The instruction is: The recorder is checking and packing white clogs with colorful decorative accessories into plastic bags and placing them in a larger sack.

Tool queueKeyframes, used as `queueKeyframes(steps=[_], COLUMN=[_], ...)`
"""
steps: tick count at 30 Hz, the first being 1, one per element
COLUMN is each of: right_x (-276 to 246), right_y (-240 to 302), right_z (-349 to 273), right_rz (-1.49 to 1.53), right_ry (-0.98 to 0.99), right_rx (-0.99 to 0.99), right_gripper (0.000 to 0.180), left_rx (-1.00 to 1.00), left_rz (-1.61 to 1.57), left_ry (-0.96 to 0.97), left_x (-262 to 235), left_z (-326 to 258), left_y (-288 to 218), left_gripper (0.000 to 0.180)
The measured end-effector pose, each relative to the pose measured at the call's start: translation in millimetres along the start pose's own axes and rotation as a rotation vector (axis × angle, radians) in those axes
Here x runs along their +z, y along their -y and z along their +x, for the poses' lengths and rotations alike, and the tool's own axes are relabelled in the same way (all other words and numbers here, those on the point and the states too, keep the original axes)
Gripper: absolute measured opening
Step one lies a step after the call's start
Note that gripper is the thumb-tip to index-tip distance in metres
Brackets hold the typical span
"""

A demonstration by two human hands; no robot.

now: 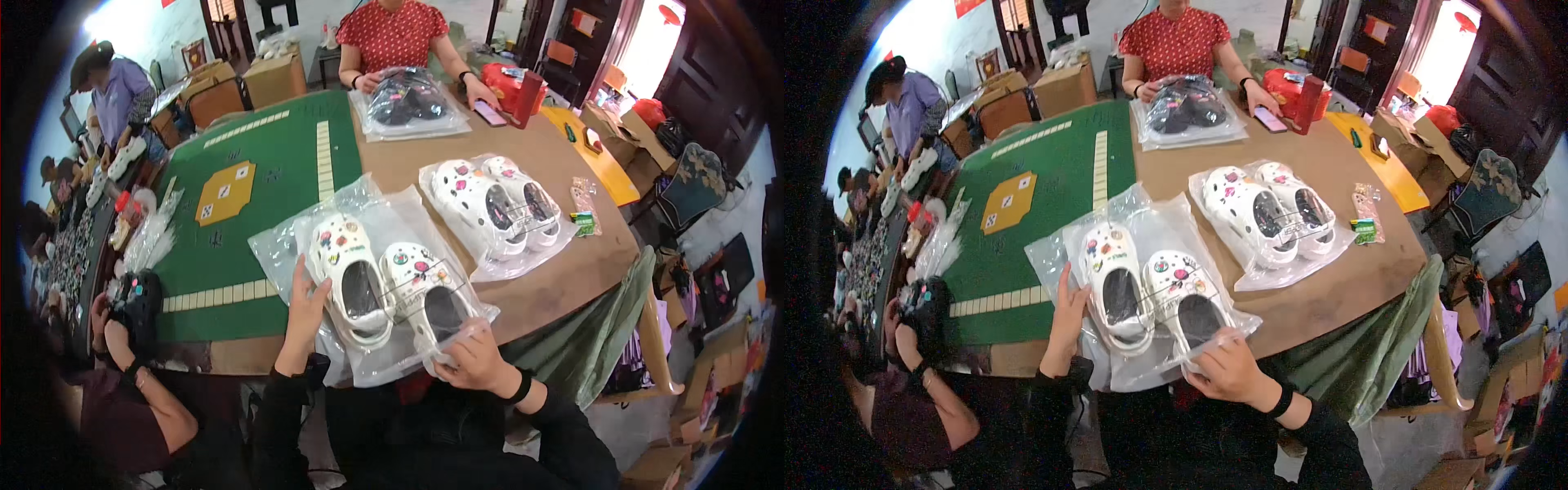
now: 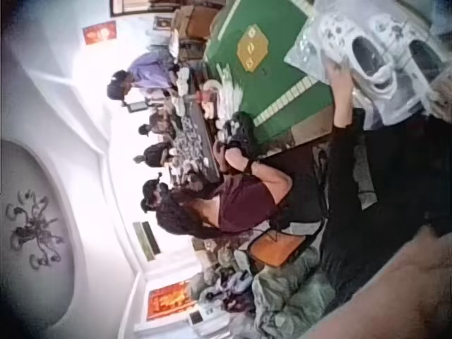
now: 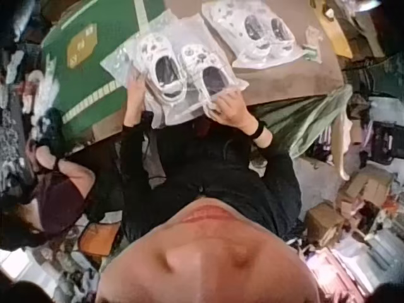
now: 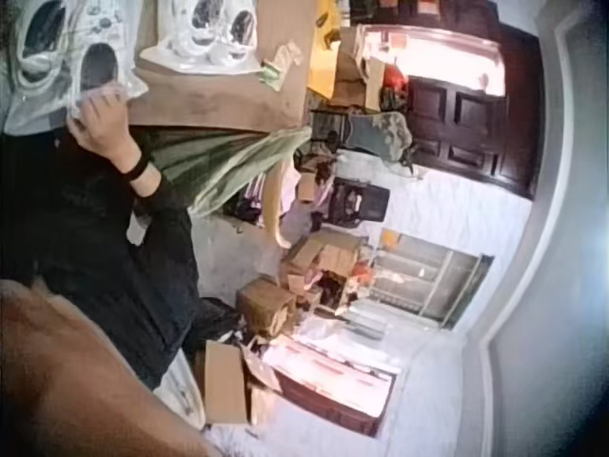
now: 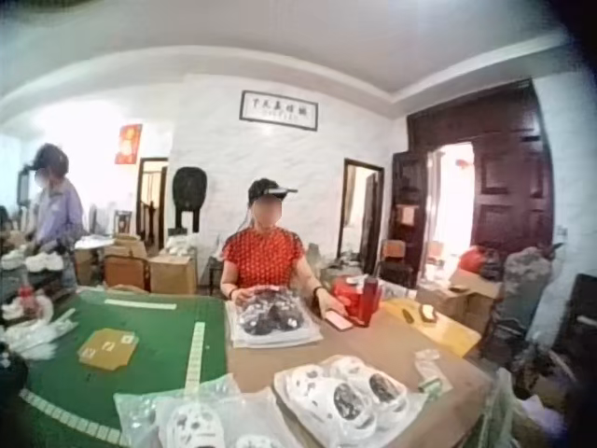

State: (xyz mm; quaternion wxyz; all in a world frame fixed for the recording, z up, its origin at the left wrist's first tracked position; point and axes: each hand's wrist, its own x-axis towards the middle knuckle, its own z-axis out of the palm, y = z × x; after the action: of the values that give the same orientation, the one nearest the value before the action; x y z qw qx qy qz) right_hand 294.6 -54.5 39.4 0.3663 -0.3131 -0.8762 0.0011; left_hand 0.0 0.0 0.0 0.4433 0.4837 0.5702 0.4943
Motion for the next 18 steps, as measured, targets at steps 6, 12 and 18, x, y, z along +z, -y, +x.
queueKeyframes(steps=[6, 12, 18], right_x=[16, 47, 21], right_y=[5, -28, 7], right_z=[-5, 22, 46], right_rz=[-0.046, -0.219, -0.117], right_ry=[-0.156, 0.017, 0.497], right_rx=[-0.093, -0.168, 0.081], right_gripper=[0.022, 0.038, 0.077], left_rx=[-0.24, -0.379, -0.338], left_rz=[-0.606, -0.594, -0.788], left_ry=[-0.037, 0.042, 0.036], left_x=[-22, -7, -5], left_z=[27, 35, 30], left_y=[5, 16, 15], left_gripper=[0.056, 0.041, 0.04])
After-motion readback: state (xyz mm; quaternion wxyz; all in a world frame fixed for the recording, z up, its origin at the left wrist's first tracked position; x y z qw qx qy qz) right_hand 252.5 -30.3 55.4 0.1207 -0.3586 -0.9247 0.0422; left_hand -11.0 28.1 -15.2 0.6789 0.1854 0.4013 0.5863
